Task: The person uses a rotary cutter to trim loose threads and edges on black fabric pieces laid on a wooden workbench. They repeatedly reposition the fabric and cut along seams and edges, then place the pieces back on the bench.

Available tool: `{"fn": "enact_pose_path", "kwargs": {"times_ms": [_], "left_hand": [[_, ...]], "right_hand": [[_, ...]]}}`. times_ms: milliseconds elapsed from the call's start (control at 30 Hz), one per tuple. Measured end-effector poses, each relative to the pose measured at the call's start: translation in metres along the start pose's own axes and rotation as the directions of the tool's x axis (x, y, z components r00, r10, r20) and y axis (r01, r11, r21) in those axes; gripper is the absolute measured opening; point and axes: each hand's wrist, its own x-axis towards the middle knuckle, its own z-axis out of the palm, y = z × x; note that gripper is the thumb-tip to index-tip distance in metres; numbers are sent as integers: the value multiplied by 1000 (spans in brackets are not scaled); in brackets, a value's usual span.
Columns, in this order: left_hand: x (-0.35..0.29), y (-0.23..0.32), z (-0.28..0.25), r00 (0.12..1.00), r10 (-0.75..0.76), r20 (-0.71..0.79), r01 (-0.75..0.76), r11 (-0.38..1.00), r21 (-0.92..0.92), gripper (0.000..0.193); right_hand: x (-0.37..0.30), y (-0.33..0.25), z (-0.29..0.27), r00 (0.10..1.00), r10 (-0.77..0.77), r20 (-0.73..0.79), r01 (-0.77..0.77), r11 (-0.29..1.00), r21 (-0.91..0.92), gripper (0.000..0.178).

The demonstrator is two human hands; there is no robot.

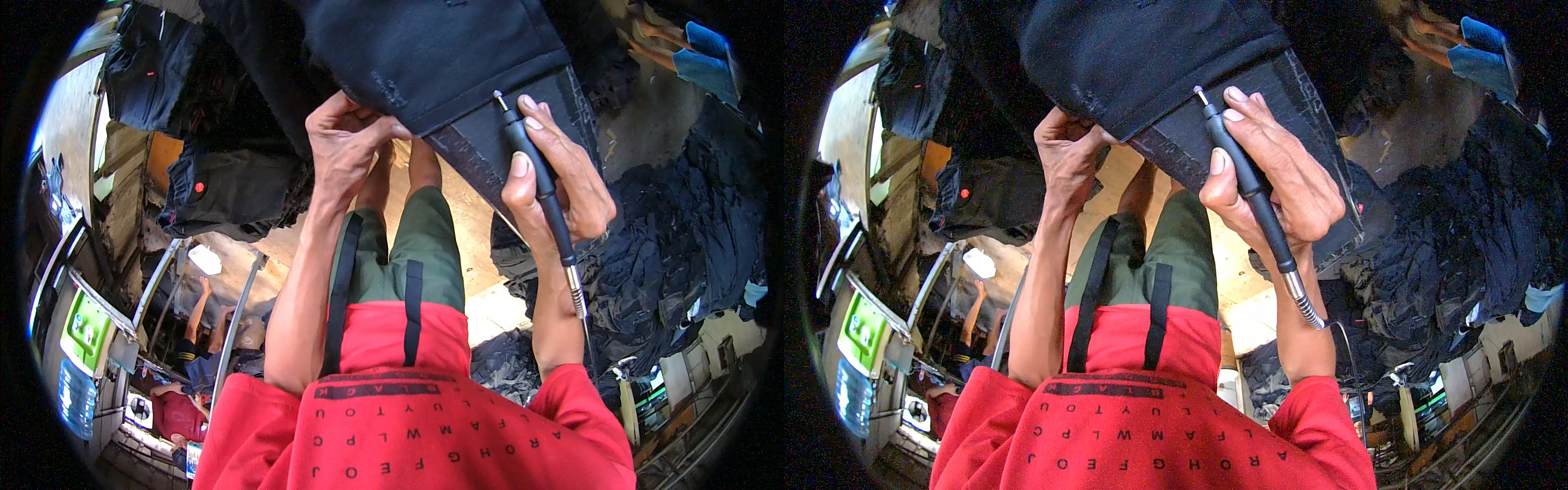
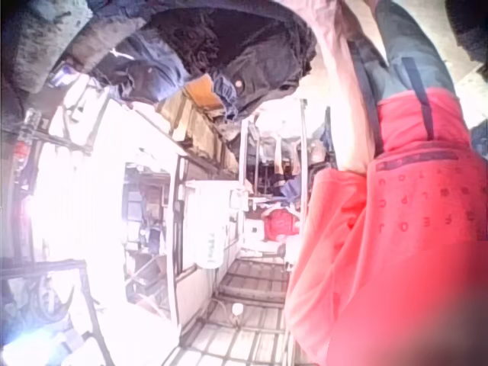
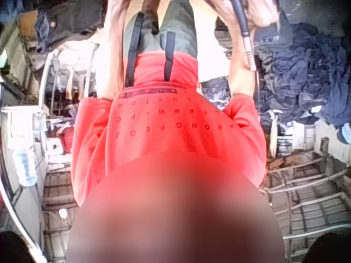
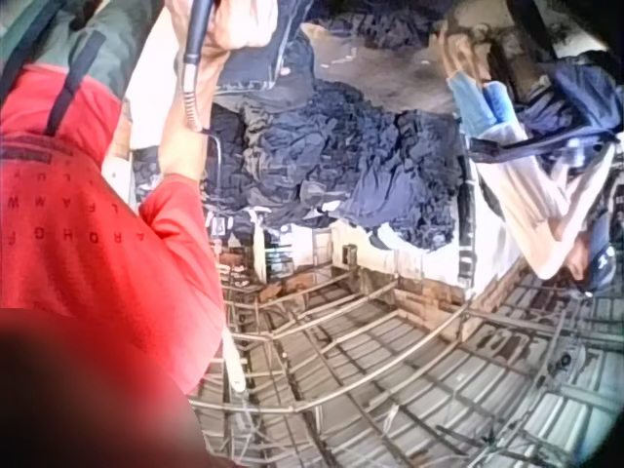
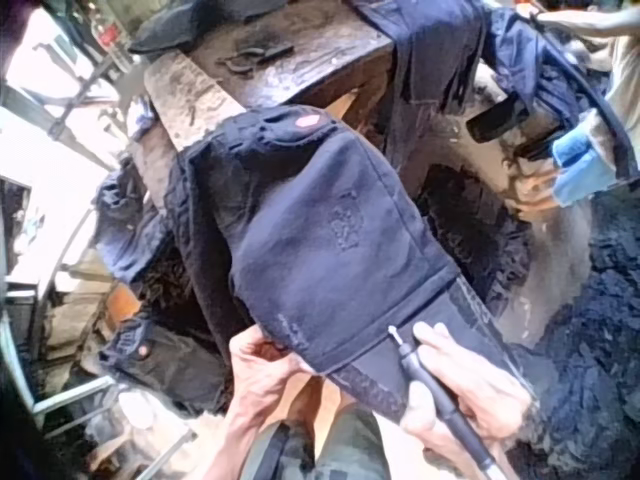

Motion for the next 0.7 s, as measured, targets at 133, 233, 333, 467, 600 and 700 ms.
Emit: {"fn": "enact_pose_path", "kwargs": {"times_ms": [133, 233, 333, 467, 600, 700], "left_hand": [[0, 0, 1, 1000, 12, 1, -12, 1000, -1, 25], [0, 0, 2, 1000, 9, -7, -9, 999, -44, 26], [0, 0, 3, 1000, -1, -10, 0, 997, -73, 27], [0, 0, 3, 1000, -13, -4, 13, 992, -122, 28], [0, 0, 2, 1000, 4, -8, -4, 1000, -18, 29], [0, 0, 2, 1000, -24, -14, 23, 998, -50, 29]], "right_hand": [[-2, 1, 0, 1000, 6, -4, -6, 1000, 13, 31], [-4, 2, -2, 1000, 25, -5, -25, 1000, -7, 30], [-4, 3, -1, 999, 33, -29, -33, 999, -16, 30], [-4, 3, -1, 998, 56, -42, -58, 997, -48, 31], [-2, 4, 0, 993, 70, -98, -77, 995, -63, 32], [-1, 5, -2, 993, 72, -89, -79, 994, -78, 33]]}}
